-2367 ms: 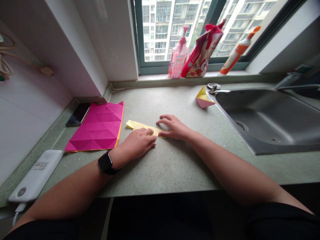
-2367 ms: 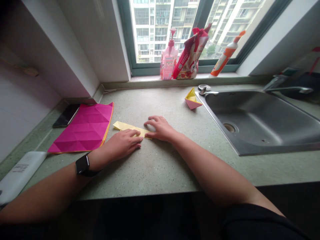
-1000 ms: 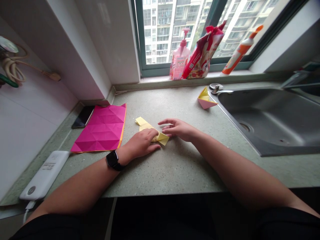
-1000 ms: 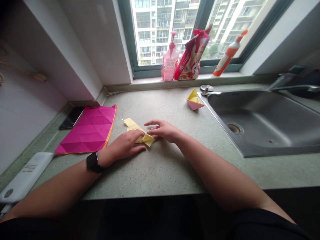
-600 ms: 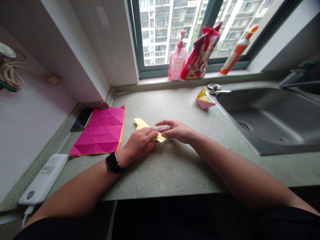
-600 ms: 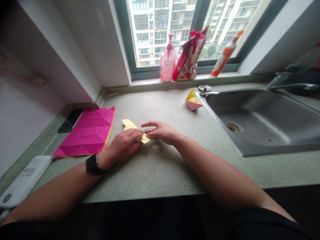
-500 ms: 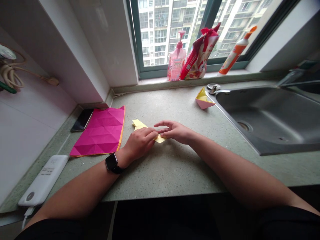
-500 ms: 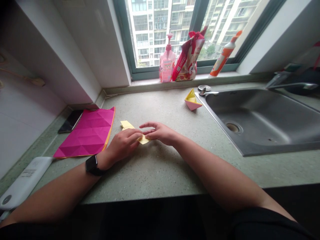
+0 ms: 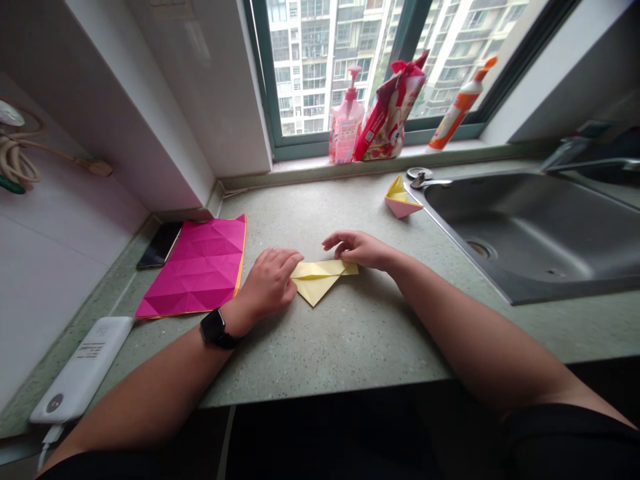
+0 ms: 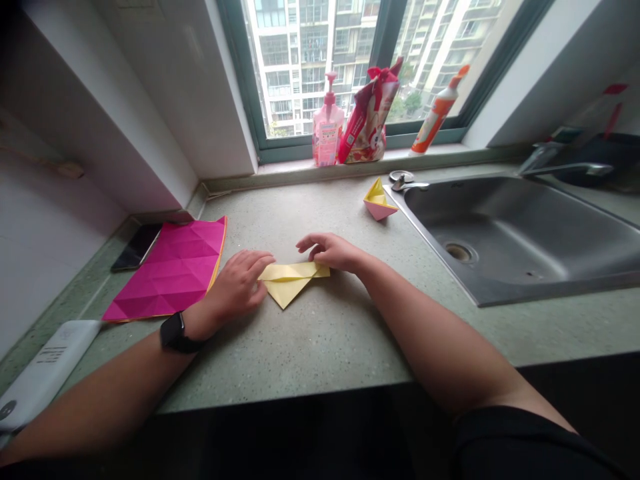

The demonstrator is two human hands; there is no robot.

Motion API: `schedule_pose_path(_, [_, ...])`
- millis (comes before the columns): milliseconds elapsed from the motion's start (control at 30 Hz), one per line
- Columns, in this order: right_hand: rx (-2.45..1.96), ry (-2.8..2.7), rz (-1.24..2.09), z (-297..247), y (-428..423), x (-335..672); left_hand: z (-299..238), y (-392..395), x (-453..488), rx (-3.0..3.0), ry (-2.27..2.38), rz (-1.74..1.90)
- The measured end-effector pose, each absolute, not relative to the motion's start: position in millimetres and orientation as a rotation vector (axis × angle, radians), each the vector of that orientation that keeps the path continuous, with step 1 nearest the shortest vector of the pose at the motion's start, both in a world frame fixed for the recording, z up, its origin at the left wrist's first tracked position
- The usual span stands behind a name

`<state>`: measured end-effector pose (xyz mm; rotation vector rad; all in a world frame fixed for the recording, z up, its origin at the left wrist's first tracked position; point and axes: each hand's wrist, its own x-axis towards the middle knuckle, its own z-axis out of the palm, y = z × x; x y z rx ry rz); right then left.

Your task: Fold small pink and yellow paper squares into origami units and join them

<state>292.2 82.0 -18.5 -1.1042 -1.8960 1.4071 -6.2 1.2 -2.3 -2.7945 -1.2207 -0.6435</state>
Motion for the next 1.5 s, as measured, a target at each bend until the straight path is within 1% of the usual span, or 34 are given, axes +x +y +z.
schedule_pose_path(200, [-1.105,-2.005,1.365,-15,90,309,-6,7,-17,-2.779,-1.26,-0.428])
schedule_pose_path(367, [-1.092,-2.023,1.346,-15,91,313,-2,16,-24,-2.808,-1.258,-0.389])
schedule_pose_path(433, [-1.089,-2.056,1.279,-18,91,311,-1,19,-26,-2.822,-1.261,-0.401])
schedule_pose_path(500, [-1.082,-2.079,1.071,-21,91,308,-1,20,-27,-2.84,-1.288,-0.422])
schedule_pose_path(633, [-1.051,-2.028,0.491,-23,88,300,2,17,-25,-2.944,-1.423,-0.515])
schedule_pose_path(733, [-0.966,-2.056,0.321,-22,81,291,8,11,-16,-3.052,-1.618,-0.626])
schedule_pose_path(800, [-0.861,-2.161,0.325,-22,75,284,13,9,-8,-3.1,-1.771,-0.697])
schedule_pose_path(933, [-0.736,-2.406,0.448,-23,65,273,17,12,11,-3.229,-2.189,-0.767])
schedule_pose_path(1000, [-0.751,-2.466,0.521,-24,64,270,16,15,18,-3.325,-2.464,-0.695])
schedule_pose_path(1067, [-0.778,-2.483,0.582,-23,64,269,12,17,23,-3.39,-2.593,-0.601])
schedule_pose_path(1100, [-0.788,-2.484,0.598,-22,64,269,10,17,24,-3.407,-2.533,-0.593])
schedule_pose_path(1167, [-0.795,-2.489,0.597,-21,65,269,5,13,25,-3.376,-2.168,-0.634])
schedule_pose_path(1233, [-0.79,-2.499,0.585,-20,65,268,1,7,23,-3.237,-1.616,-0.628])
schedule_pose_path(1333, [-0.795,-2.485,0.599,-20,65,267,-3,0,18,-3.031,-0.852,-0.454])
schedule_pose_path(1400, [-0.801,-2.471,0.611,-21,65,266,-4,-2,16,-2.945,-0.595,-0.413])
schedule_pose_path(1500, [-0.788,-2.476,0.624,-21,65,267,-4,1,15,-2.932,-0.517,-0.456])
